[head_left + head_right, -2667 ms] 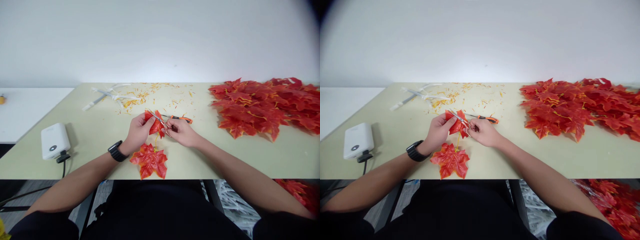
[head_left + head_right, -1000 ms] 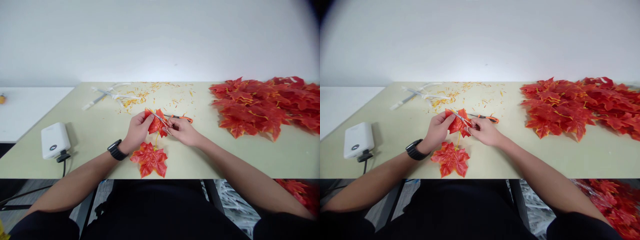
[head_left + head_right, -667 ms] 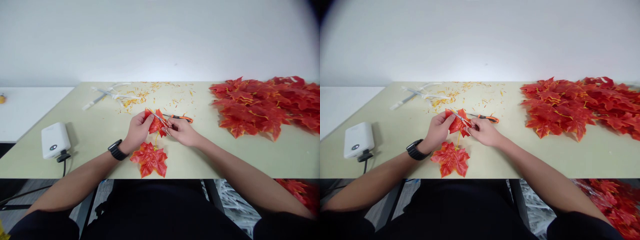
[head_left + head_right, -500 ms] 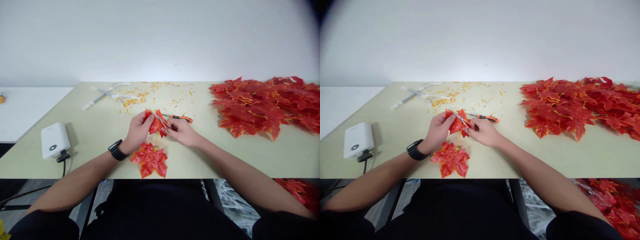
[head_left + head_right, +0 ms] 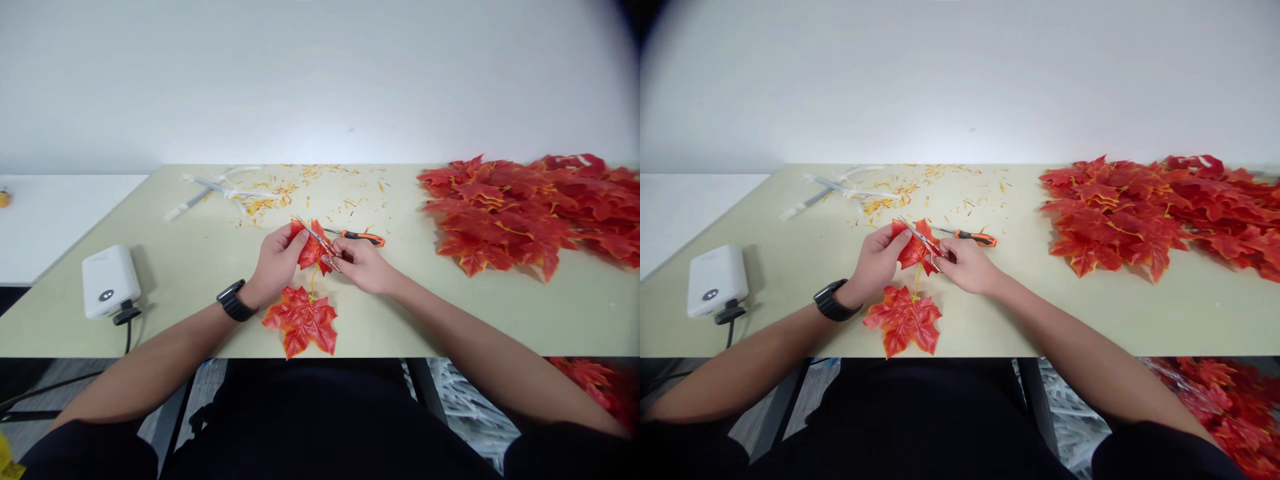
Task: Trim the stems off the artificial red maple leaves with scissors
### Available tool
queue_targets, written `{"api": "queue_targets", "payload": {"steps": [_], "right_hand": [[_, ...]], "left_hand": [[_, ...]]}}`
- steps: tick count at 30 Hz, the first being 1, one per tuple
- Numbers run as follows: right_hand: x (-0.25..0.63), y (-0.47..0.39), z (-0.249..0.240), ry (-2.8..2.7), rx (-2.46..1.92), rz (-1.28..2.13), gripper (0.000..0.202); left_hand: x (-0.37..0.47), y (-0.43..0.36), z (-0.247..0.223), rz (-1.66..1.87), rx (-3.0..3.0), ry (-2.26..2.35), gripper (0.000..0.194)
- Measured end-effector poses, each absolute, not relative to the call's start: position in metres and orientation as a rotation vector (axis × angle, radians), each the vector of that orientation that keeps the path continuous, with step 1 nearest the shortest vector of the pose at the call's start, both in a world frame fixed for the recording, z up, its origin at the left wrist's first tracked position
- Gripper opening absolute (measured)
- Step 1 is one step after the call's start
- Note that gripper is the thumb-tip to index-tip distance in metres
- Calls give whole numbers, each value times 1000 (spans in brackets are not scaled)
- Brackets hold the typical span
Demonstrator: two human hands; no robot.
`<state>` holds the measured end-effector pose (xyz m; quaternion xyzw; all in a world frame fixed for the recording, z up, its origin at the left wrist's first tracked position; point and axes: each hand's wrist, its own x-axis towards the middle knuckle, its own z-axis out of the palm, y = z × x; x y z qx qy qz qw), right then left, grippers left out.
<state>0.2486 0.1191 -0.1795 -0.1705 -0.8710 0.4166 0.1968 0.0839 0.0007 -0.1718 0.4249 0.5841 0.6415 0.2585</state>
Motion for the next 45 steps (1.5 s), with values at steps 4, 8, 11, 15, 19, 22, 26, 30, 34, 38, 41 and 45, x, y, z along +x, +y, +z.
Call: {"api": "queue_targets", "payload": {"steps": [4,8,11,15,19,22,26,30,34,38,41,45], "right_hand": [[249,118,-179,-2432,-480,1177,38],[249,117,-178,-2424,-474,1208,39],[249,118,-179,-2426,-479,1201,40],[248,118,-182,-2416,-479,1206,41],[248,120,-183,-2354,-507,1233,42],[249,122,-180,-2308,-578,1186,43],[251,125,-174,-2318,-633,1162,41],[252,125,-173,-2338,-576,1158,40],[252,124,-174,-2377,-537,1136,39],[253,124,-173,-2418,-539,1145,39],[253,124,-173,-2436,-510,1162,41],[253,124,-173,-2457,-491,1173,39]], "left_hand": [[85,0,-170,1740,1155,1602,23],[86,-1,-168,1727,1159,1598,23],[86,-1,-168,1720,1154,1598,23],[84,0,-170,1703,1128,1585,22],[81,2,-173,1687,1124,1533,23],[78,3,-173,1715,1142,1478,25],[75,5,-173,1735,1124,1480,27],[73,6,-176,1723,1089,1503,34],[72,5,-172,1663,1089,1502,36],[73,3,-166,1669,1043,1458,33],[72,3,-165,1666,1006,1445,29],[68,2,-163,1611,998,1433,26]]}}
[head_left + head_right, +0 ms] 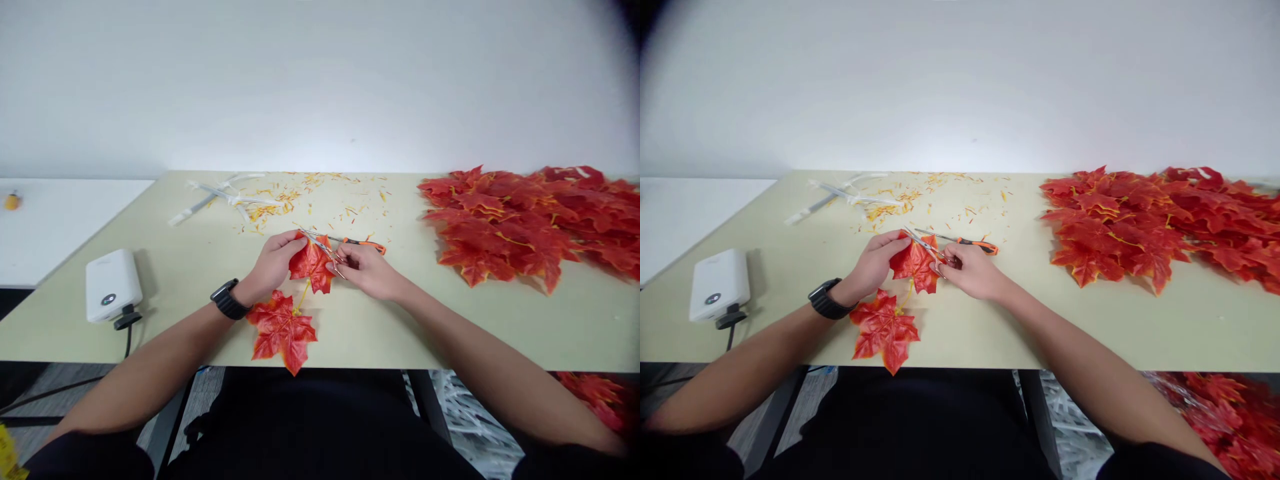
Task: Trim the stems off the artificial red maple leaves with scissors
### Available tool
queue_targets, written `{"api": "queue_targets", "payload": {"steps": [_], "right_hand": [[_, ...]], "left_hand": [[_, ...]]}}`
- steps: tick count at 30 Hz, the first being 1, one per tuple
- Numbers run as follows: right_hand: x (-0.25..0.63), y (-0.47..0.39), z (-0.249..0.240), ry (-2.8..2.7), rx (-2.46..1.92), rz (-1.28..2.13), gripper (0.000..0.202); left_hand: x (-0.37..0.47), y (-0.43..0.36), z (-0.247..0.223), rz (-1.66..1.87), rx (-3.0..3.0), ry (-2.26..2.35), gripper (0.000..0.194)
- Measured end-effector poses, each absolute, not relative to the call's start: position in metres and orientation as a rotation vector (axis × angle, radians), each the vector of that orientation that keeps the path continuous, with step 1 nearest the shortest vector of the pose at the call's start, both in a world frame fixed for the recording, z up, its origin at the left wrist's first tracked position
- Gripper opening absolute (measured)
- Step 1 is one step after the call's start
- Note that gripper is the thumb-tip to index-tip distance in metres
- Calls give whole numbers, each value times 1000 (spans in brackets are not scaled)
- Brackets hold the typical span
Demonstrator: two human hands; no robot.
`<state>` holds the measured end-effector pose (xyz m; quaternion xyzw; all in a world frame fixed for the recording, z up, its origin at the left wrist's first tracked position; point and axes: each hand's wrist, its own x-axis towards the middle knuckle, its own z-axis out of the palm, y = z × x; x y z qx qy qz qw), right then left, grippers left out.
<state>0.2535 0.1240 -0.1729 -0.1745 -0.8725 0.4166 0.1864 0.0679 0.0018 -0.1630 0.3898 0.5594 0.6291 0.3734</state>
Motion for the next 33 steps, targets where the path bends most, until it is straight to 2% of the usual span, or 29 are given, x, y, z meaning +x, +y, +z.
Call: {"api": "queue_targets", "payload": {"steps": [4,10,33], "right_hand": [[253,124,-173,-2483,-489,1142,34],[254,124,-175,-2488,-449,1154,38],[255,126,-174,-2515,-419,1112,38]], "left_hand": [[65,1,-159,1549,990,1414,24],[63,3,-161,1485,996,1387,25],[61,3,-163,1497,946,1350,33]]}}
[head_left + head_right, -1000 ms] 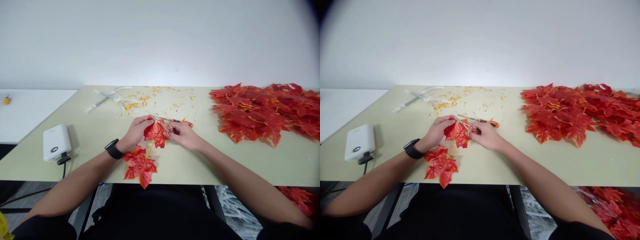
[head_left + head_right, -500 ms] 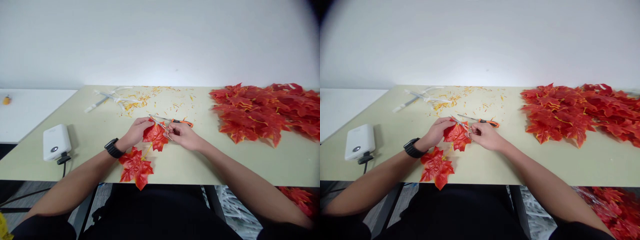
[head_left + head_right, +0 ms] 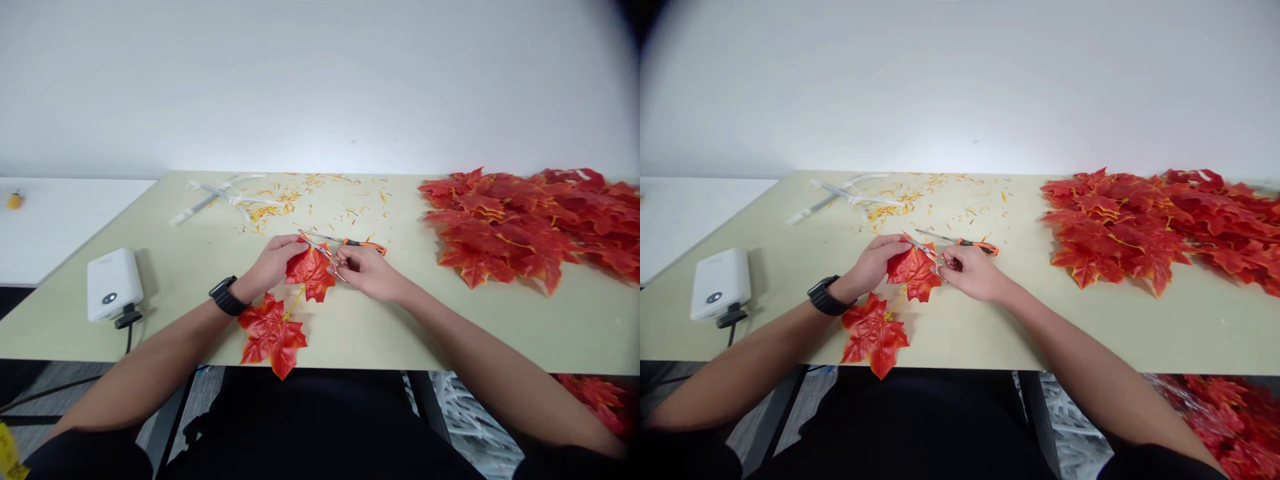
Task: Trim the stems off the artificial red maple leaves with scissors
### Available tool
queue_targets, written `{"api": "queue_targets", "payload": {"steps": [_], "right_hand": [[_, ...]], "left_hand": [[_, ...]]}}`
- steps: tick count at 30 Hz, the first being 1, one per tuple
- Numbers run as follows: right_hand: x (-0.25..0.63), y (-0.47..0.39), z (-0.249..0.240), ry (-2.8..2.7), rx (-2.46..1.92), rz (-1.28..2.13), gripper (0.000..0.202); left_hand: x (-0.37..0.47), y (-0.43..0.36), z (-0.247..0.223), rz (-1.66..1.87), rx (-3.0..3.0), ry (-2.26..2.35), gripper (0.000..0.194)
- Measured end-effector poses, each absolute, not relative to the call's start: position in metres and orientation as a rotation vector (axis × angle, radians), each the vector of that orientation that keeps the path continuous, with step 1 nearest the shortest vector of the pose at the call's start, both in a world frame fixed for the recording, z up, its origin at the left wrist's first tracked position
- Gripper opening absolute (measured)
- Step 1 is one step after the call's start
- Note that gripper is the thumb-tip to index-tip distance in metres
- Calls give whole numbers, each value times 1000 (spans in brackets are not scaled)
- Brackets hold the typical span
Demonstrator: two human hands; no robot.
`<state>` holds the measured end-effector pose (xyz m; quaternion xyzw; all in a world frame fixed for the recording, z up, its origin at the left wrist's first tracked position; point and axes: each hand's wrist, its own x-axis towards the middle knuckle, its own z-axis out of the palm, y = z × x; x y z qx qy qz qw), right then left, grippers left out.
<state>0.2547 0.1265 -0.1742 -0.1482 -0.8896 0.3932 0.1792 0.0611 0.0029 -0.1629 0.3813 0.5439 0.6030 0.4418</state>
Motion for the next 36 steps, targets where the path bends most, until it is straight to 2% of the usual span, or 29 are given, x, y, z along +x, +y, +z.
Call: {"api": "queue_targets", "payload": {"steps": [36], "right_hand": [[254,125,-177,-2519,-444,1244,44]], "left_hand": [[62,3,-165,1505,903,1315,31]]}}
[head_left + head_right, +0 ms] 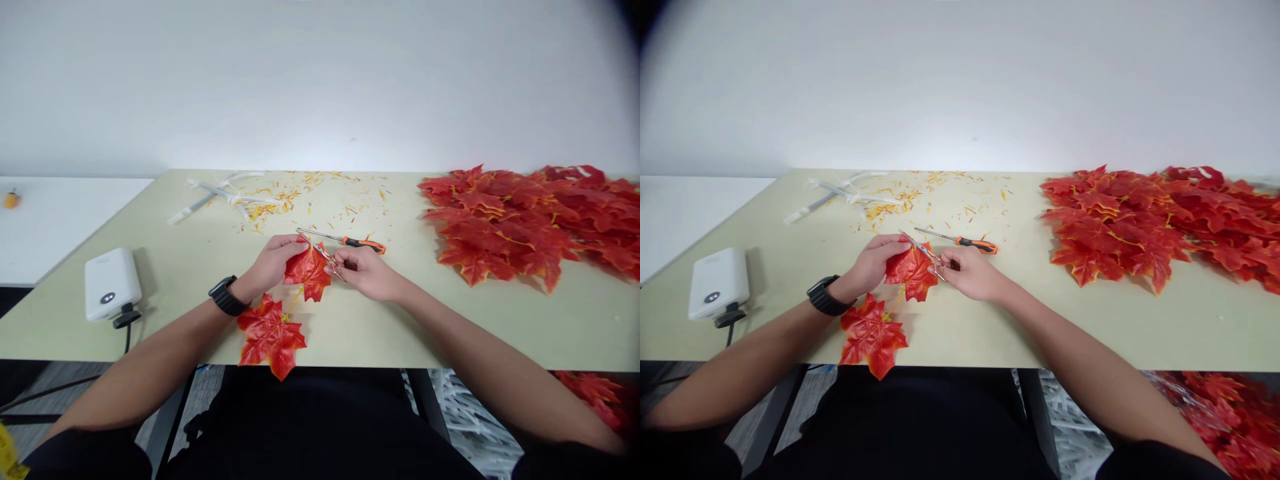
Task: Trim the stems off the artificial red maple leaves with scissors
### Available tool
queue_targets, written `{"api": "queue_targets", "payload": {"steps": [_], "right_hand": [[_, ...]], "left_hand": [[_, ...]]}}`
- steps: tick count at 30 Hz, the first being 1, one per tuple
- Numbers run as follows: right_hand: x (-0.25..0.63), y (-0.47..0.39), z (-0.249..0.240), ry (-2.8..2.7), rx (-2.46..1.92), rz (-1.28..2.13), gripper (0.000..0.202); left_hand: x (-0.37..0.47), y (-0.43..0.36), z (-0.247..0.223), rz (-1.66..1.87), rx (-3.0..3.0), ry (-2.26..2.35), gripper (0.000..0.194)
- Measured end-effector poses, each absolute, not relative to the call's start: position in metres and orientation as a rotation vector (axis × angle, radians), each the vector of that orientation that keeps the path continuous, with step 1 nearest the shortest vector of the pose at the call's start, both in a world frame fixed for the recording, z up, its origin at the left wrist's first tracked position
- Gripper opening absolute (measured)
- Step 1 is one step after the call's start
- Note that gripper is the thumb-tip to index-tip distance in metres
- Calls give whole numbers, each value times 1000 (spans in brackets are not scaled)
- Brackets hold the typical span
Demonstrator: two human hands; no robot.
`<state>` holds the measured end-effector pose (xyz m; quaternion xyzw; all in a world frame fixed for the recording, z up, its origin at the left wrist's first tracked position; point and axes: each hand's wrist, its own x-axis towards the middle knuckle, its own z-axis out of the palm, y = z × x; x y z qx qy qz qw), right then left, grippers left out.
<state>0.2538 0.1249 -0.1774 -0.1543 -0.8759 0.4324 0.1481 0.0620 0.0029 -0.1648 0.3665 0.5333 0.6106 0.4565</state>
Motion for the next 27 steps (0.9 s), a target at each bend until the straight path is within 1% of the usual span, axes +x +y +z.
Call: {"api": "queue_targets", "payload": {"steps": [11,16,24,27], "right_hand": [[255,125,-178,-2496,-484,1285,41],[254,124,-178,-2467,-512,1330,43],[251,127,-170,-2124,-634,1399,49],[250,128,-166,-1990,-702,1498,51]], "left_hand": [[64,2,-163,1475,919,1313,31],[64,2,-164,1468,922,1301,29],[66,2,-160,1482,1011,1293,36],[64,2,-162,1456,1091,1306,39]]}}
